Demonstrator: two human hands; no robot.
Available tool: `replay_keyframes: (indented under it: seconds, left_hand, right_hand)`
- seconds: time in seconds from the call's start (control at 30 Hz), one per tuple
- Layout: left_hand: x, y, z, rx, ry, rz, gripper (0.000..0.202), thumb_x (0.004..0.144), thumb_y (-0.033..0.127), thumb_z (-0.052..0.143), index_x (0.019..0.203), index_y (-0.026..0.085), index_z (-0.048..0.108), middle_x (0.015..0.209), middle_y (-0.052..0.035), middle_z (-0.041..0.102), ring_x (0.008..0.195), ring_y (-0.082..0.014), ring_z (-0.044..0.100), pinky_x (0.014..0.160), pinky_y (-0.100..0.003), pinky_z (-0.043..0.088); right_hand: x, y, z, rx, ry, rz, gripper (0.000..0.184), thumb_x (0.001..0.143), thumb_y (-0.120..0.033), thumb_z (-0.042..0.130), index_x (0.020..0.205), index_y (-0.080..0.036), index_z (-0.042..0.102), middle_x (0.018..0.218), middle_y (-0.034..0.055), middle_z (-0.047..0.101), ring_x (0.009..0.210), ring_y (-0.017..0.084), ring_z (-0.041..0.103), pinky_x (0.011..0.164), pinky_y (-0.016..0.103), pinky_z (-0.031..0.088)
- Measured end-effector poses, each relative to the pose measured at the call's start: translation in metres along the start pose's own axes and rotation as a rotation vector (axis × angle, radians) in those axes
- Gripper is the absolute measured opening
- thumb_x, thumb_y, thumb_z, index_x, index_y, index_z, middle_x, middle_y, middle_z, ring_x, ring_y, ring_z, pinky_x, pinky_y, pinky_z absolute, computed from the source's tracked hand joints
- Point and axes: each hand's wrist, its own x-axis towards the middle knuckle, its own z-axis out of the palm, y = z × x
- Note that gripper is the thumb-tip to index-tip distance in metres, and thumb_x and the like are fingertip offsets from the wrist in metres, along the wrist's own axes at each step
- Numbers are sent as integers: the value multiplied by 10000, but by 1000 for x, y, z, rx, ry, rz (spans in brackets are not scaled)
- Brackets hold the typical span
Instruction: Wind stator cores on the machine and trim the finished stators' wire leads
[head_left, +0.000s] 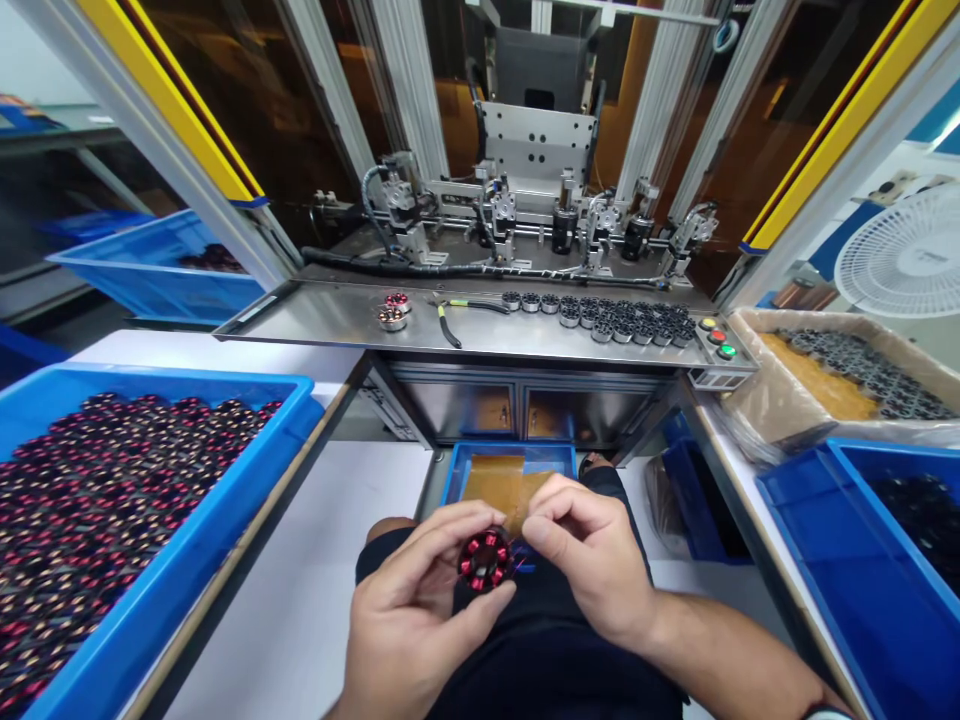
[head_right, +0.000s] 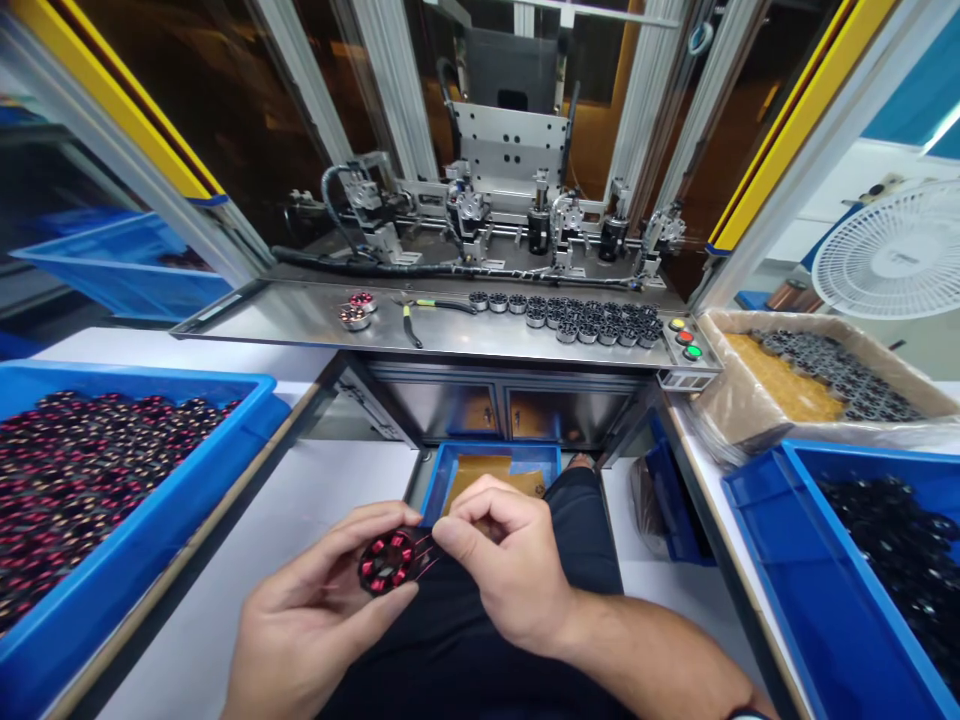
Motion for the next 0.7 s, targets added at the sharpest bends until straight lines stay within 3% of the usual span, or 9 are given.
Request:
replay_keyframes:
  seconds: [0.13, 0.3, 0.57, 0.7]
  left_hand:
    - [2, -3, 0, 28, 35, -3, 414, 692, 77, 802, 1044, 291, 761, 1015, -3, 768, 976, -157, 733, 874, -193, 584]
    - [4, -2, -2, 42, 53, -2, 417, 695, 78, 797, 1043, 305, 759, 1016, 17, 771, 966, -137, 735, 868, -163, 574]
    - [2, -6, -5, 83, 17, 53, 469, 709, 76, 792, 1105, 318, 730, 1058, 23, 756, 989, -129, 720, 876, -162, 573]
    - [0, -5, -6, 114, -4, 101, 467, 729, 54, 762, 1123, 300, 712, 1067, 8, 739, 993, -137, 713, 870, -187, 586]
  right_hand:
    - [1, 2, 2, 97, 4, 56, 258, 829, -359, 749, 676, -178, 648, 713, 1, 596, 678, 126, 540, 646, 264, 445]
    - [0, 6, 1, 174, -94, 96, 155, 767, -306, 813, 782, -182, 720, 766, 6, 630, 713, 127, 577, 671, 258, 471]
    - [-6, 2, 0, -20, 10, -124, 159, 878, -230, 705, 731, -179, 672, 720, -1, 611, 675, 113, 554, 656, 252, 442]
    - [-6, 0, 3, 37, -91, -98, 184, 805, -308, 783, 798, -174, 658, 764, 8, 596, 717, 134, 556, 676, 268, 453]
